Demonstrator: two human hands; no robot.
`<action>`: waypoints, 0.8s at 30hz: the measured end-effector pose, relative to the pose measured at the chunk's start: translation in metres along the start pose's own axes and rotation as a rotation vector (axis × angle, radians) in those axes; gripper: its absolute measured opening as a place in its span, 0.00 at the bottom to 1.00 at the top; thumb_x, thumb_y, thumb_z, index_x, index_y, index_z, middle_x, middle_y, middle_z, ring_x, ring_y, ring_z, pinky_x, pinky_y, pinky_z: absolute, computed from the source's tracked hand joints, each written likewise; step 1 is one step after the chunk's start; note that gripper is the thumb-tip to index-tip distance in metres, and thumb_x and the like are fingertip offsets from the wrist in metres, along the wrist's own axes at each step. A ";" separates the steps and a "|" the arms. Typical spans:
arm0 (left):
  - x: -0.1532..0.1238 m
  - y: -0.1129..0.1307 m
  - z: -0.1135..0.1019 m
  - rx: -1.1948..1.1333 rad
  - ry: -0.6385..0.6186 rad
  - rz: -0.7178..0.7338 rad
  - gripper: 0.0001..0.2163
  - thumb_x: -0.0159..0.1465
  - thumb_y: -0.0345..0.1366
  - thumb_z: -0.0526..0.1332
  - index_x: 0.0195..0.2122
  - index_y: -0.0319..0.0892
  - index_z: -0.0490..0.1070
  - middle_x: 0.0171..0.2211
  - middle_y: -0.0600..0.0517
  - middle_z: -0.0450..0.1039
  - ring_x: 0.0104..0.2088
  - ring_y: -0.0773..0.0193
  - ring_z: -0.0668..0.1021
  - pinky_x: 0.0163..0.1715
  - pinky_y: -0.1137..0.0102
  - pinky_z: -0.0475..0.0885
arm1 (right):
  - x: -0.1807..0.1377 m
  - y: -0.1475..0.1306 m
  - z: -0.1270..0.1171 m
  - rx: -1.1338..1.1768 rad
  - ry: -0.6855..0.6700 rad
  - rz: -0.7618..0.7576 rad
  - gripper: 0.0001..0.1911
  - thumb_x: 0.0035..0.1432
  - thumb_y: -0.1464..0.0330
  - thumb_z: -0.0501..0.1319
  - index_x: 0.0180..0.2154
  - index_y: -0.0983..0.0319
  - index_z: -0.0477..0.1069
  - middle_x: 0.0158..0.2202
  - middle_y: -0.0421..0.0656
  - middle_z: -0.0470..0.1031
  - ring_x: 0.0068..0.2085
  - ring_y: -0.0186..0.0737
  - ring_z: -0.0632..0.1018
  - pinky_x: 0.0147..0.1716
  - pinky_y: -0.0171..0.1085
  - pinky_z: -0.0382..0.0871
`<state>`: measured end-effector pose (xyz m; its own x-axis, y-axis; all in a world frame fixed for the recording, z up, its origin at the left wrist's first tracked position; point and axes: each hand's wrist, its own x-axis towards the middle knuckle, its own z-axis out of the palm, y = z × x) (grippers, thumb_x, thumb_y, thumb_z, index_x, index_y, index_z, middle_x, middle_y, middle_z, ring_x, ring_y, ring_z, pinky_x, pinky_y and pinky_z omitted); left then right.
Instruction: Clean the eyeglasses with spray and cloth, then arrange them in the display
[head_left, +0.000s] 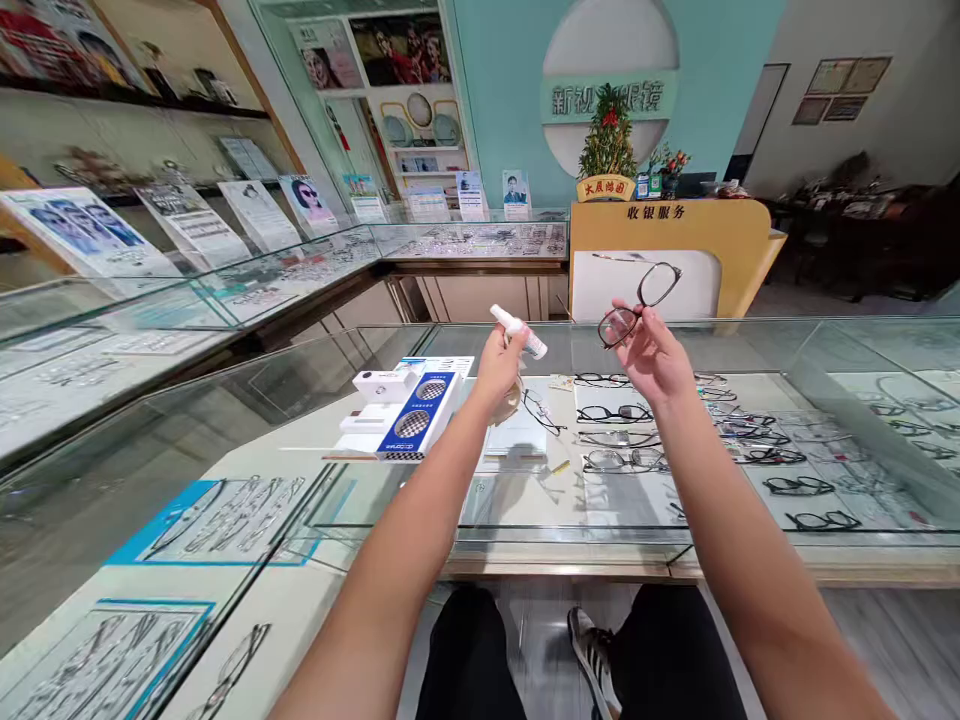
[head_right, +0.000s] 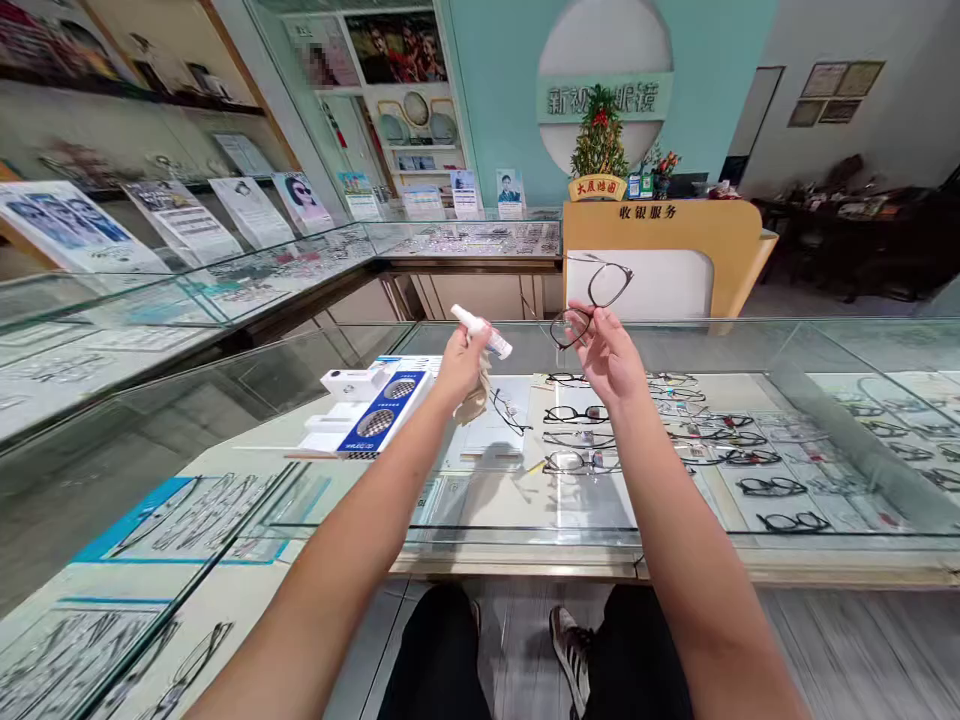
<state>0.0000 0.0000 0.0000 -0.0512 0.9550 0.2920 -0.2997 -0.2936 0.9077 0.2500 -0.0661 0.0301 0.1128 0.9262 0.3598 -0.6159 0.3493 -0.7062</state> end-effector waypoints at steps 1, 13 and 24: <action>-0.001 0.004 -0.002 -0.085 -0.060 -0.055 0.16 0.68 0.45 0.78 0.45 0.43 0.76 0.41 0.51 0.85 0.43 0.66 0.85 0.44 0.75 0.78 | -0.001 0.001 0.001 -0.012 -0.003 -0.001 0.21 0.51 0.51 0.87 0.39 0.49 0.84 0.55 0.37 0.90 0.56 0.42 0.86 0.57 0.40 0.82; -0.019 0.051 -0.015 -0.443 -0.347 -0.303 0.20 0.49 0.30 0.71 0.42 0.48 0.68 0.35 0.55 0.72 0.35 0.63 0.79 0.26 0.74 0.73 | -0.018 0.013 0.021 -0.222 -0.050 0.021 0.24 0.51 0.49 0.87 0.34 0.53 0.79 0.53 0.42 0.89 0.62 0.47 0.83 0.59 0.43 0.81; -0.027 0.058 -0.009 0.038 -0.485 -0.182 0.42 0.59 0.87 0.53 0.26 0.47 0.65 0.27 0.49 0.64 0.27 0.61 0.71 0.20 0.67 0.60 | -0.028 0.028 0.034 -0.319 -0.151 0.105 0.29 0.49 0.45 0.87 0.31 0.54 0.75 0.41 0.43 0.88 0.50 0.46 0.84 0.59 0.46 0.76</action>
<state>-0.0244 -0.0424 0.0416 0.4489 0.8646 0.2257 -0.2269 -0.1341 0.9647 0.2032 -0.0870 0.0209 -0.0696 0.9362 0.3445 -0.3409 0.3022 -0.8902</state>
